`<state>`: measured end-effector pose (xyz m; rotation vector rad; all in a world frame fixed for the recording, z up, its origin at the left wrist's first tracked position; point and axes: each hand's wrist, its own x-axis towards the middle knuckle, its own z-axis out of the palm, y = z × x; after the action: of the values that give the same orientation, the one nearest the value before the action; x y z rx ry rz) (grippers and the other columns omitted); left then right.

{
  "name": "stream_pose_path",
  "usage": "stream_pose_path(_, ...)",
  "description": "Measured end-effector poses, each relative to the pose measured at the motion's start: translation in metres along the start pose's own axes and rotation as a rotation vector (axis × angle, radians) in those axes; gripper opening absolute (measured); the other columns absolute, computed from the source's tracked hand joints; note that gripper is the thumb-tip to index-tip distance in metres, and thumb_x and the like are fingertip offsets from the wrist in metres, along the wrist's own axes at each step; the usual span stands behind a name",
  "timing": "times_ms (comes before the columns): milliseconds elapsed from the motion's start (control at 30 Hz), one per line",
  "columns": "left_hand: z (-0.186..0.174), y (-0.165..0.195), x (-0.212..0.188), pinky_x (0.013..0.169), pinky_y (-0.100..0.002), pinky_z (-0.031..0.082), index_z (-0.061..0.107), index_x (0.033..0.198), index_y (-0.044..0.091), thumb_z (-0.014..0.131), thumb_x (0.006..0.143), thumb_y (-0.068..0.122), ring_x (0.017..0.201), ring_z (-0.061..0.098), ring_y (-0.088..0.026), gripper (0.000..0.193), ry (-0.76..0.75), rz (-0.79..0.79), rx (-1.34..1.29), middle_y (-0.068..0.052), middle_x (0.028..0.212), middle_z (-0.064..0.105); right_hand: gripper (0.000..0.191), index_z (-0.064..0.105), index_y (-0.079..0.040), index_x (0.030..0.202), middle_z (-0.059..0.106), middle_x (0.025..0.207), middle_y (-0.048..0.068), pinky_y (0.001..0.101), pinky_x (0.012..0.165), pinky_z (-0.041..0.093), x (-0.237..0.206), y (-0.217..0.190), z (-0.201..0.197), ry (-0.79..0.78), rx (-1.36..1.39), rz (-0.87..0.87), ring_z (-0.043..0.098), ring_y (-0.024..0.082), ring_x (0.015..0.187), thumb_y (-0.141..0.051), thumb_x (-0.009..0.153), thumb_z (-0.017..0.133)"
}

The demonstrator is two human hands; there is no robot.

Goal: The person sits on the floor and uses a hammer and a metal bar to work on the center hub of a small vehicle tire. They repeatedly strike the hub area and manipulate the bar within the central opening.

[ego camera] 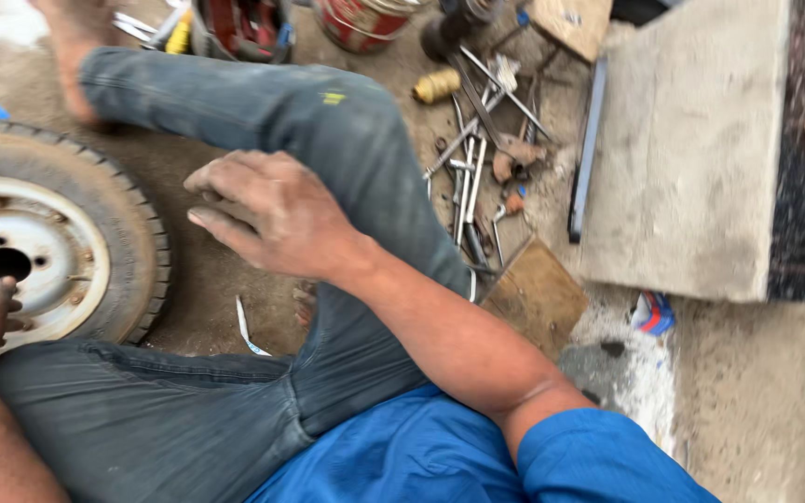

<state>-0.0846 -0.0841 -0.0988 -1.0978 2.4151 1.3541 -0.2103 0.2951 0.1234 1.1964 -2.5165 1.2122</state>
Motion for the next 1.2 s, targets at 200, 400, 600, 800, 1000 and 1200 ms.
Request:
stream_pose_path(200, 0.009, -0.001, -0.010, 0.063, -0.038, 0.054, 0.059, 0.114, -0.009, 0.072, 0.111, 0.029, 0.073, 0.067, -0.026, 0.040, -0.098, 0.117, 0.086, -0.025, 0.090, 0.068, 0.007, 0.070, -0.011, 0.109, 0.075, 0.101, 0.005, 0.0315, 0.082, 0.062, -0.068, 0.063, -0.099, 0.343, -0.068, 0.050, 0.073, 0.015, 0.093, -0.018, 0.106, 0.068)
stream_pose_path(400, -0.001, -0.027, -0.015, 0.067, -0.038, 0.053, 0.060, 0.116, -0.010, 0.071, 0.114, 0.028, 0.075, 0.064, -0.024, 0.039, -0.016, 0.135, 0.017, -0.021, 0.096, 0.068, 0.015, 0.074, -0.001, 0.100, 0.071, 0.081, 0.009, 0.0302, 0.057, 0.058, -0.191, 0.231, -0.064, 0.395, 0.302, 0.967, 0.067, 0.014, 0.068, -0.015, 0.094, 0.075)
stream_pose_path(600, -0.015, -0.041, -0.030, 0.079, -0.042, 0.056, 0.074, 0.101, -0.006, 0.078, 0.103, 0.019, 0.087, 0.071, -0.032, 0.025, 0.082, 0.250, 0.534, -0.023, 0.093, 0.075, 0.032, 0.073, 0.000, 0.096, 0.075, 0.077, 0.014, 0.0343, 0.057, 0.057, -0.234, 0.328, -0.005, 0.331, -0.081, 1.453, 0.071, 0.019, 0.060, -0.030, 0.089, 0.081)
stream_pose_path(800, -0.015, -0.051, -0.026, 0.080, -0.037, 0.059, 0.073, 0.100, -0.004, 0.078, 0.103, 0.020, 0.083, 0.074, -0.028, 0.024, 0.049, 0.231, 0.602, -0.020, 0.088, 0.076, 0.036, 0.069, 0.001, 0.094, 0.072, 0.091, 0.019, 0.0420, 0.060, 0.056, -0.205, 0.369, 0.010, 0.204, -0.320, 1.594, 0.070, 0.029, 0.071, -0.023, 0.073, 0.086)
stream_pose_path(1000, -0.011, -0.060, -0.019, 0.077, -0.037, 0.060, 0.075, 0.104, -0.006, 0.077, 0.102, 0.017, 0.075, 0.074, -0.026, 0.023, 0.077, 0.182, 0.558, -0.020, 0.082, 0.075, 0.017, 0.060, -0.005, 0.094, 0.061, 0.080, 0.012, 0.0442, 0.056, 0.056, -0.187, 0.392, -0.012, 0.738, 0.655, 1.815, 0.061, 0.024, 0.062, -0.012, 0.079, 0.062)
stream_pose_path(1200, -0.004, -0.037, -0.020, 0.072, -0.039, 0.059, 0.070, 0.100, -0.008, 0.076, 0.106, 0.015, 0.074, 0.073, -0.027, 0.024, 0.086, 0.193, 0.498, -0.021, 0.081, 0.073, 0.040, 0.053, -0.010, 0.100, 0.043, 0.071, 0.002, 0.0303, 0.049, 0.034, -0.145, 0.362, -0.057, 1.082, 0.861, 1.743, 0.036, 0.013, 0.053, -0.046, 0.090, 0.067)
